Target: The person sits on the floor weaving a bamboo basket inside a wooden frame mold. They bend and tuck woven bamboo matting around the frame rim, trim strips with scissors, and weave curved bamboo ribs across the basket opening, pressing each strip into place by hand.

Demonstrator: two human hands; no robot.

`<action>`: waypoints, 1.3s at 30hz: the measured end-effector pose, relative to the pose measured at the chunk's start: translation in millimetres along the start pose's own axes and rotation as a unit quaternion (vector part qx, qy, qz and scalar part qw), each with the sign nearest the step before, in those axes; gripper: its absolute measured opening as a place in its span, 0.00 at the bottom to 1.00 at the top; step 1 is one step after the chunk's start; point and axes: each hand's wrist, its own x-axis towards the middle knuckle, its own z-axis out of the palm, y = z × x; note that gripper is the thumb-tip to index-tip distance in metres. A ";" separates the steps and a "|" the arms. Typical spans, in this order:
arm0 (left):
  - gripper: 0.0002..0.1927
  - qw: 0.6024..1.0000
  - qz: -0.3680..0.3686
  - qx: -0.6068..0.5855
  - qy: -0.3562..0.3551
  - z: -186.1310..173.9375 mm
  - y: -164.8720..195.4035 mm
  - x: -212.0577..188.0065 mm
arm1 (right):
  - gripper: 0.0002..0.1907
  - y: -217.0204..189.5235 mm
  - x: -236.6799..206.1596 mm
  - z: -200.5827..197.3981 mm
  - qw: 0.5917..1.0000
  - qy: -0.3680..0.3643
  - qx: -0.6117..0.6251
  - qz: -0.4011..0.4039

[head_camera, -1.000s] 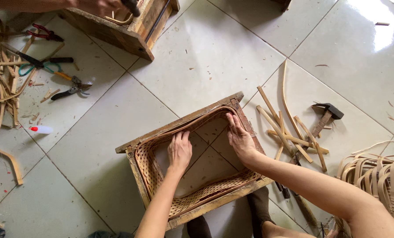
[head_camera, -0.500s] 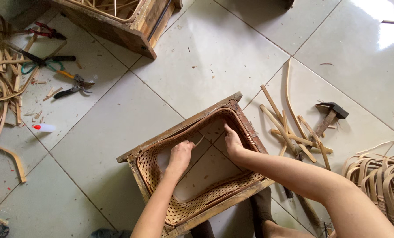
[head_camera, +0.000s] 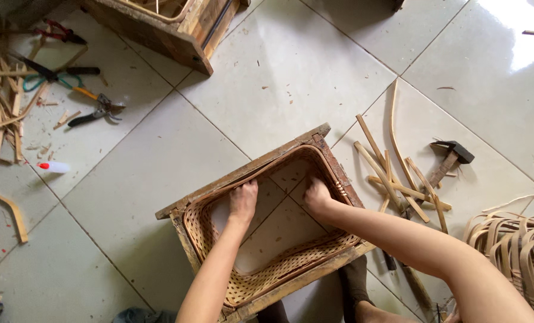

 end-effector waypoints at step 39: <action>0.22 0.860 -0.061 -0.293 -0.414 30.2 -13.9 -143.2 | 0.14 -43.3 -35.9 -7.9 0.865 0.091 0.434 -0.235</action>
